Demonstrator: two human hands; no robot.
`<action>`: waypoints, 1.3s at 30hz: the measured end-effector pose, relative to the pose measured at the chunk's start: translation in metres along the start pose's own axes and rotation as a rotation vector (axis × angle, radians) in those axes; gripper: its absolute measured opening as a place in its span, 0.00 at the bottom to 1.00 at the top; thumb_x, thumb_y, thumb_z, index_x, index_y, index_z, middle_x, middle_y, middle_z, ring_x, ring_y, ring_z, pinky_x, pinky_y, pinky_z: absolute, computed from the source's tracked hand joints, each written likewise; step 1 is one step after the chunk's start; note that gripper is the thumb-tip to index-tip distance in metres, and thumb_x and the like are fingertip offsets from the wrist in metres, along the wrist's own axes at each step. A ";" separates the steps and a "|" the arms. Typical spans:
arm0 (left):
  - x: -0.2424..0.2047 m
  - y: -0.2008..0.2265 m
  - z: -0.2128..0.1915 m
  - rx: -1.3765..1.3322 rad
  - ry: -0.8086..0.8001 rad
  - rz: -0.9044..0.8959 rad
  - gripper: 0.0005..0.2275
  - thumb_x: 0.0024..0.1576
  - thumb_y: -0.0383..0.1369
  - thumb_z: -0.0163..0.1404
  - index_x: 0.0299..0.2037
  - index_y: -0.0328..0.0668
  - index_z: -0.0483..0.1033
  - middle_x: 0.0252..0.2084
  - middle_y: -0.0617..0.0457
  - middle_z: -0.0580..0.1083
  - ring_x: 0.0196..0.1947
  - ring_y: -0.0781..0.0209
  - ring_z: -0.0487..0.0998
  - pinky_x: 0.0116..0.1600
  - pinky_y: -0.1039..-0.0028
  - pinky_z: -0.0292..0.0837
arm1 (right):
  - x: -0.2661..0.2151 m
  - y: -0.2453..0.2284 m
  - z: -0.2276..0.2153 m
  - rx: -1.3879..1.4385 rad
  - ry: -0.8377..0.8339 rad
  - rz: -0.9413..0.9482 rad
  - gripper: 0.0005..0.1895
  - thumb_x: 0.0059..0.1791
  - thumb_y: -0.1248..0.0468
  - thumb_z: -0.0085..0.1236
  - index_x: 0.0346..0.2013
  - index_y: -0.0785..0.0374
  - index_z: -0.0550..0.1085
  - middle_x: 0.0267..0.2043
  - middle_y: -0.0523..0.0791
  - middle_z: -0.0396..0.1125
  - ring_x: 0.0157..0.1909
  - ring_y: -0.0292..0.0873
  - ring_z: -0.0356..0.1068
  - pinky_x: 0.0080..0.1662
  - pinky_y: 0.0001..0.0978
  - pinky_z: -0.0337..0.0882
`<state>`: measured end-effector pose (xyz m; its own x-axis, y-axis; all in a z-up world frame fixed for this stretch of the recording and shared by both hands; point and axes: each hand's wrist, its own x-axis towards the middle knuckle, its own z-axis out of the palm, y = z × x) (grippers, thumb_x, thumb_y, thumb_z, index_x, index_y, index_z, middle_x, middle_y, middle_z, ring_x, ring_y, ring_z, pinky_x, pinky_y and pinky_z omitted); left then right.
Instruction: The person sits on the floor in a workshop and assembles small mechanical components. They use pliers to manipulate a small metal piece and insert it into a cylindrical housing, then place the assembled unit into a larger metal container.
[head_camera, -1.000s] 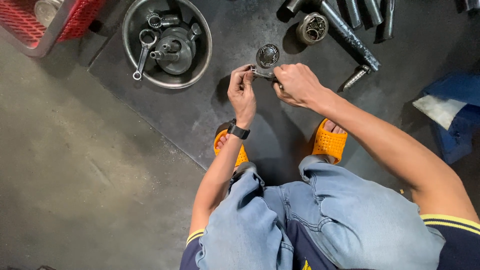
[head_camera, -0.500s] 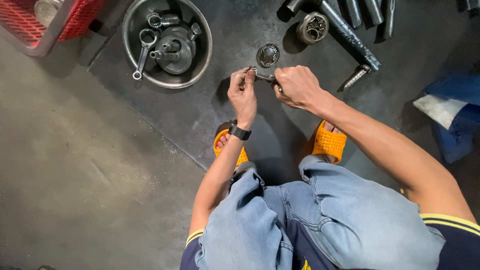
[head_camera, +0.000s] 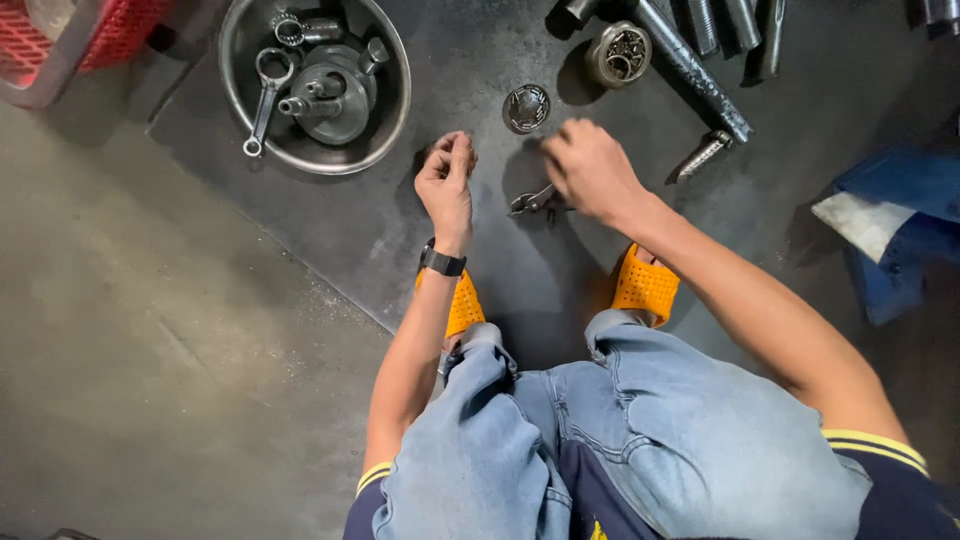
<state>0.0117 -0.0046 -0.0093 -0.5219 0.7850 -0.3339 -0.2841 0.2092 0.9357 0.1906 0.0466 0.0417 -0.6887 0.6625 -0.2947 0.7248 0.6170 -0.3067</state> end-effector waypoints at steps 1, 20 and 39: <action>-0.002 0.004 0.002 0.012 0.000 -0.009 0.10 0.53 0.30 0.53 0.20 0.34 0.72 0.31 0.48 0.71 0.36 0.68 0.72 0.36 0.77 0.71 | 0.008 0.006 0.005 0.030 0.117 0.042 0.08 0.46 0.62 0.50 0.34 0.64 0.72 0.31 0.47 0.60 0.36 0.49 0.65 0.37 0.38 0.66; -0.004 0.009 -0.001 -0.160 -0.242 -0.110 0.07 0.55 0.26 0.48 0.41 0.34 0.75 0.50 0.41 0.69 0.48 0.57 0.72 0.44 0.73 0.78 | 0.057 0.014 0.032 -0.040 0.469 0.225 0.05 0.46 0.66 0.51 0.33 0.65 0.71 0.27 0.48 0.59 0.28 0.49 0.61 0.21 0.39 0.61; -0.005 -0.002 -0.002 -0.185 -0.265 -0.101 0.06 0.53 0.23 0.49 0.39 0.32 0.75 0.51 0.42 0.68 0.50 0.57 0.70 0.46 0.72 0.78 | 0.054 -0.010 -0.019 0.884 0.367 0.286 0.03 0.43 0.71 0.53 0.30 0.63 0.74 0.31 0.42 0.69 0.33 0.35 0.67 0.34 0.25 0.66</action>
<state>0.0129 -0.0101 -0.0100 -0.2635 0.8950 -0.3599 -0.4777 0.2031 0.8547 0.1464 0.0841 0.0464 -0.3333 0.9191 -0.2103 0.4831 -0.0251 -0.8752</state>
